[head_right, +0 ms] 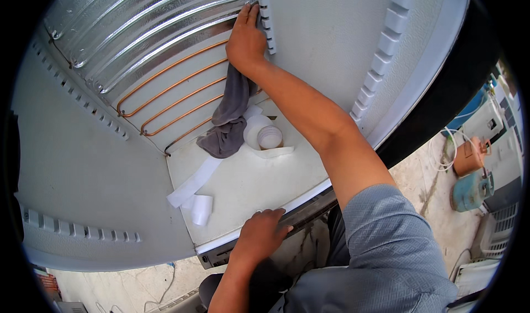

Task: The person applies silver reflective insulation tape to the copper evaporator coils inside a refrigerator. They tear off strips of tape, press them onto the coils, and smooth them down with a cloth to ensure adhesion.

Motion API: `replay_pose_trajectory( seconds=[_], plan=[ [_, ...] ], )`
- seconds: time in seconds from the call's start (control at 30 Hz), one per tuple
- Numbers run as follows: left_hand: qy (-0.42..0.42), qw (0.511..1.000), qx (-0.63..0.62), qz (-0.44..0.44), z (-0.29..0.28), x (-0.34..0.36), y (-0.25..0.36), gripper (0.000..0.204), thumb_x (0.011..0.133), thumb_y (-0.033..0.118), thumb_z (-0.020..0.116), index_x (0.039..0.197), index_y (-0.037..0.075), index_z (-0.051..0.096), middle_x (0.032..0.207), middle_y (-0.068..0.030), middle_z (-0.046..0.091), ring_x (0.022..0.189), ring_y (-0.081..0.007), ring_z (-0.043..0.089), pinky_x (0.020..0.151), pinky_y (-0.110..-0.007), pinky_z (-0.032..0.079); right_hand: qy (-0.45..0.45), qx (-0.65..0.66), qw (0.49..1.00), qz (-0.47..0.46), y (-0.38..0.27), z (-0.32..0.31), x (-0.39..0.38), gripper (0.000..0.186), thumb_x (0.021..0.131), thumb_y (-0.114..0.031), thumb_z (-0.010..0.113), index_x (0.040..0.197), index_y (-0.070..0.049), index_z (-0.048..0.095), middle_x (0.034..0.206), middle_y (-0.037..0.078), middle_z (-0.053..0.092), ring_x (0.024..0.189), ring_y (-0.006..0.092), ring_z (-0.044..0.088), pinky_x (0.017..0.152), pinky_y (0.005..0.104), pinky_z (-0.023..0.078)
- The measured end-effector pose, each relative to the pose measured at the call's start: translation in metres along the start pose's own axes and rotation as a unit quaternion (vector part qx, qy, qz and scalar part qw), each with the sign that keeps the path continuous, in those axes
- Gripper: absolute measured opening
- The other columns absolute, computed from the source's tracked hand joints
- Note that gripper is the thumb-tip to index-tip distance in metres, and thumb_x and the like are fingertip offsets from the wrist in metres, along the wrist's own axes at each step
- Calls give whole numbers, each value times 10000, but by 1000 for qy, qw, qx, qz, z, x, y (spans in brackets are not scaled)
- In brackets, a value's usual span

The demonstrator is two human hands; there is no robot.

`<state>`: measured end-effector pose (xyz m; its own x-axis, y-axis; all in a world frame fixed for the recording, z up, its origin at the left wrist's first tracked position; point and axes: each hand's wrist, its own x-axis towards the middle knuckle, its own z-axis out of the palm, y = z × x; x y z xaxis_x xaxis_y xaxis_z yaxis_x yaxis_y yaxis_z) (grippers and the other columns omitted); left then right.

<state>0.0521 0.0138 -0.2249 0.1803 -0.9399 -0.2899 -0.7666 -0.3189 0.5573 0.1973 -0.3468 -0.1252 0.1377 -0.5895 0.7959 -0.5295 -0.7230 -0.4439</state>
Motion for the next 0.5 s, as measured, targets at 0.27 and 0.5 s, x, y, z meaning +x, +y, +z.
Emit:
replay_pose_trajectory(
  seconds=[0.27, 0.5],
  plan=[
    [34, 999, -17, 7, 17, -23, -9, 410, 890, 254, 765, 1210, 17, 667, 1012, -209, 698, 1005, -409, 675, 847, -498, 552, -42, 27, 998, 28, 5, -5, -17, 778, 874, -2, 539, 1583, 107, 236, 1644, 293, 311, 1183, 479, 641, 998, 497, 543],
    [45, 998, -39, 11, 14, -13, -6, 442, 905, 283, 757, 1251, 20, 673, 1092, -204, 707, 1074, -394, 661, 919, -487, 534, 47, 53, 996, 46, 45, 78, -61, 722, 858, 7, 562, 1540, 108, 344, 1504, 358, 444, 1123, 488, 654, 992, 502, 537]
  ],
)
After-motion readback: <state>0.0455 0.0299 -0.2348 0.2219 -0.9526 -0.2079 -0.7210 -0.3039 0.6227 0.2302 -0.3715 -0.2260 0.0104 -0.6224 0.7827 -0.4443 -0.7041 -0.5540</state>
